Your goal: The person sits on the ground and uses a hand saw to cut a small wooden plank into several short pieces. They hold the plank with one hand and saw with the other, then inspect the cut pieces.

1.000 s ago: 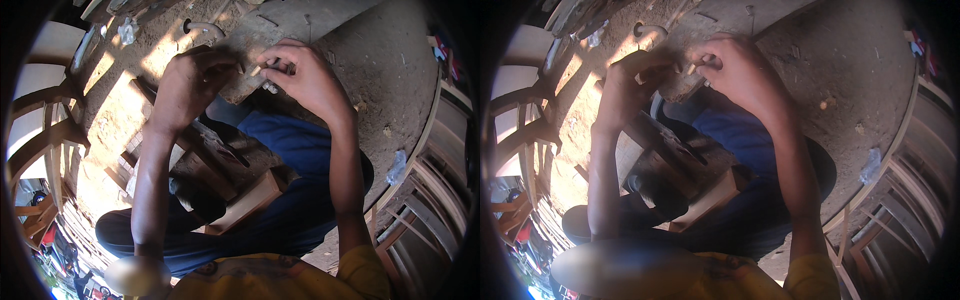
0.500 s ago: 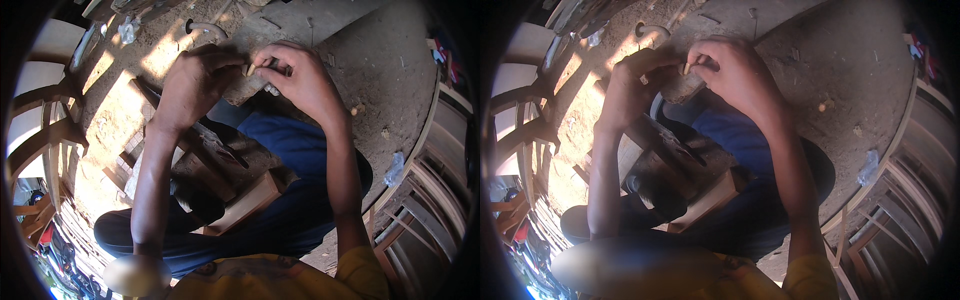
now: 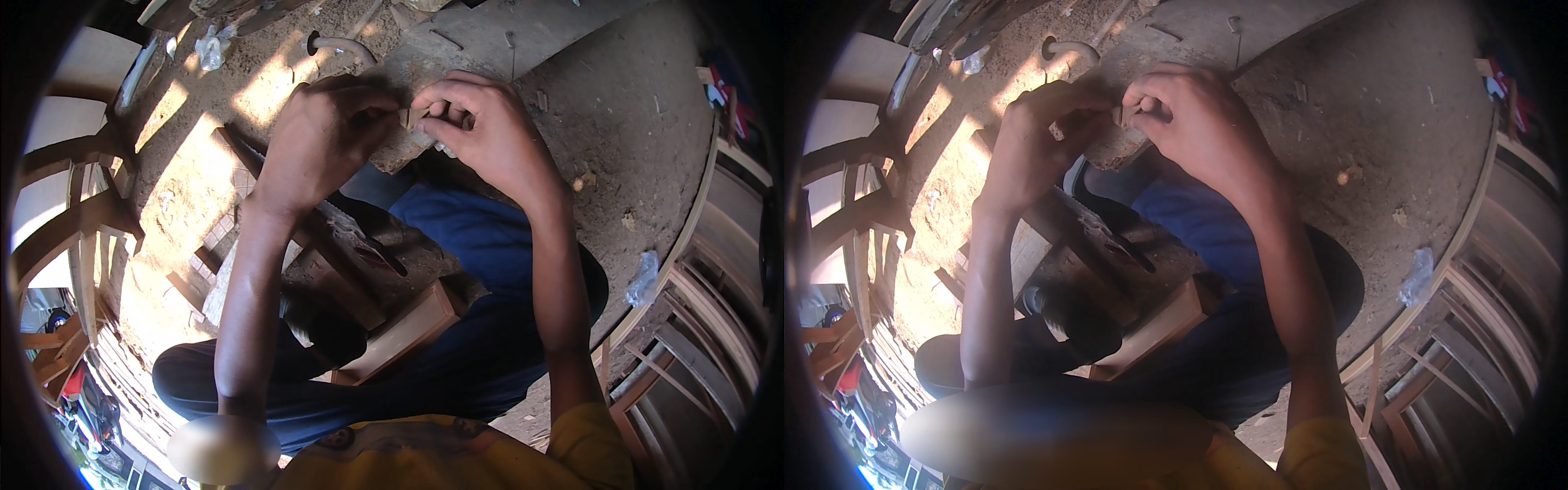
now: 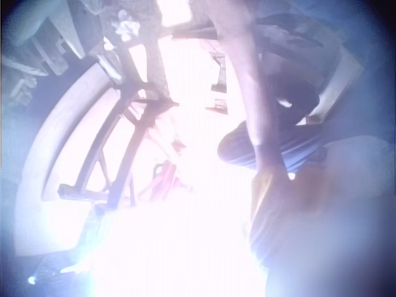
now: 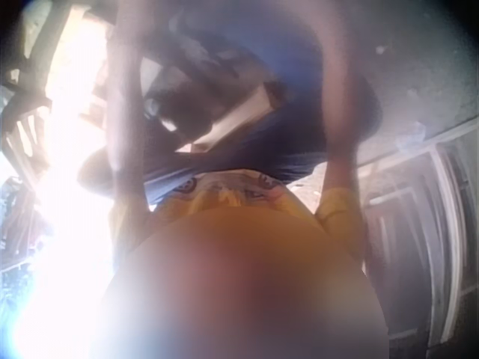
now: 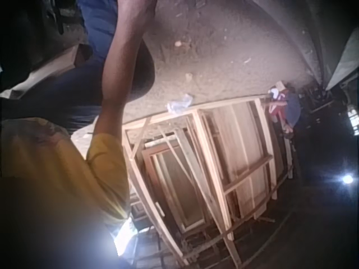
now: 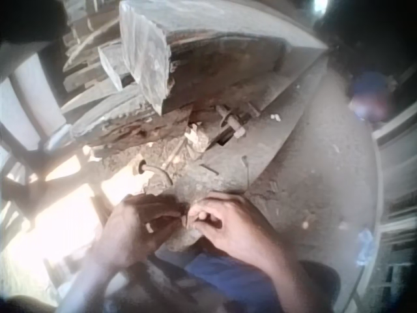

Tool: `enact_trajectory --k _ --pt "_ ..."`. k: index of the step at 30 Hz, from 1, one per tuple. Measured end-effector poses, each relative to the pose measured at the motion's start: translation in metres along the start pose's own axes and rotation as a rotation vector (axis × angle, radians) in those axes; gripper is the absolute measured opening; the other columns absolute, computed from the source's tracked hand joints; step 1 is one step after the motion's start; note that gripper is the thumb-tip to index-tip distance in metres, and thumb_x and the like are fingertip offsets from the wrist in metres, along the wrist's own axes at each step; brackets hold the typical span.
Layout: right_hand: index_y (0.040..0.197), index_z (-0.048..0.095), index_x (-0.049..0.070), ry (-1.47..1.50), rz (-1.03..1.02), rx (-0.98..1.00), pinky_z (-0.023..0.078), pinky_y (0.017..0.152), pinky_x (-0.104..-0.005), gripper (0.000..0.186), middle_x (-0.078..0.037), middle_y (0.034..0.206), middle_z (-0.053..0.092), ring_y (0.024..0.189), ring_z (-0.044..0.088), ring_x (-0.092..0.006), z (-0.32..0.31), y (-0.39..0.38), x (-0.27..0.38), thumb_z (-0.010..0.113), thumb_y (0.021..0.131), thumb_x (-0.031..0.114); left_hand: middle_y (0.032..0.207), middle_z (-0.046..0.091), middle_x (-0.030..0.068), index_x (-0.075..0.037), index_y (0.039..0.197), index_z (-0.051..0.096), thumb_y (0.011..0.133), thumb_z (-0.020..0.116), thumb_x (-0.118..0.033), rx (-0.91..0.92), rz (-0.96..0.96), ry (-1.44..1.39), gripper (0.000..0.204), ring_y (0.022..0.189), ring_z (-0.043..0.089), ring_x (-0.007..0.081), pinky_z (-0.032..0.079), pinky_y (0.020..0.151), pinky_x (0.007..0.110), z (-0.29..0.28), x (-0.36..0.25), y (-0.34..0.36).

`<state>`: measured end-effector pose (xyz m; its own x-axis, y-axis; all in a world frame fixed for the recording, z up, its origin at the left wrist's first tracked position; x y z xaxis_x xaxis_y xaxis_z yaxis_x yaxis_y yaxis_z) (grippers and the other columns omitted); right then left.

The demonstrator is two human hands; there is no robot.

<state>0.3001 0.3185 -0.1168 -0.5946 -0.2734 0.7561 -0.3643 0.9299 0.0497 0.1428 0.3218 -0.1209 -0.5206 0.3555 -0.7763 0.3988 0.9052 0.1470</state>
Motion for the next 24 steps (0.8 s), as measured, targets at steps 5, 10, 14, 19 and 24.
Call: enact_trajectory --k 5,10,14,19,24 --pt "0.094 0.069 0.003 0.006 0.022 0.001 0.044 0.057 -0.0244 0.013 -0.001 0.076 0.056 0.064 0.051 -0.0082 0.0 0.0 0.001 0.07 0.081 0.003 0.094 0.068 0.0128 -0.007 0.091 0.071 0.078 0.069 -0.011 0.035 -0.036 0.012 0.015 0.081 0.067 0.0323 0.053 0.074 0.037 0.0 -0.001 0.0" --pt "0.096 0.069 0.003 0.021 0.027 0.007 0.044 0.057 -0.024 0.015 -0.001 0.076 0.056 0.065 0.051 -0.0075 0.002 0.0 0.001 0.07 0.081 0.003 0.096 0.067 0.0127 -0.007 0.093 0.07 0.078 0.069 -0.012 0.019 0.048 0.045 0.016 0.084 0.065 0.0339 0.053 0.075 0.039 0.005 -0.002 0.001" --pt "0.095 0.069 0.003 0.058 0.047 0.012 0.043 0.056 -0.0236 0.015 -0.001 0.076 0.056 0.065 0.051 -0.007 0.002 0.0 0.0 0.07 0.081 0.003 0.096 0.067 0.0142 -0.006 0.095 0.069 0.077 0.069 -0.01 0.017 0.067 0.029 0.019 0.085 0.065 0.0341 0.053 0.076 0.039 0.004 -0.003 0.0" --pt "0.103 0.068 0.004 0.098 0.136 0.067 0.043 0.057 -0.0239 0.022 0.0 0.075 0.056 0.064 0.05 -0.0068 0.004 -0.001 -0.004 0.07 0.081 0.003 0.097 0.067 0.0158 -0.005 0.101 0.069 0.077 0.07 -0.008 0.021 0.049 0.008 0.025 0.086 0.066 0.0331 0.053 0.078 0.039 0.0 -0.005 -0.001" --pt "0.106 0.066 0.003 0.138 0.171 0.068 0.047 0.063 -0.0291 0.024 -0.005 0.078 0.062 0.066 0.056 -0.0127 -0.007 -0.005 0.0 0.068 0.083 0.007 0.097 0.069 0.0143 -0.005 0.108 0.067 0.082 0.069 -0.013 0.027 -0.019 -0.055 0.027 0.081 0.068 0.0253 0.053 0.071 0.035 -0.009 -0.006 -0.007"
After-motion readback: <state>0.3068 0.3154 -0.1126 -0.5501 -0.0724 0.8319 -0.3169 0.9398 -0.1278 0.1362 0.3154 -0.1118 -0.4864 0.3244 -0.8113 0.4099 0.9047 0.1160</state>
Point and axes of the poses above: each hand's wrist, its own y-axis towards the middle knuckle, its own z-axis out of the palm, x = y × z, the point moved 6 cm from there along y, towards the middle knuckle
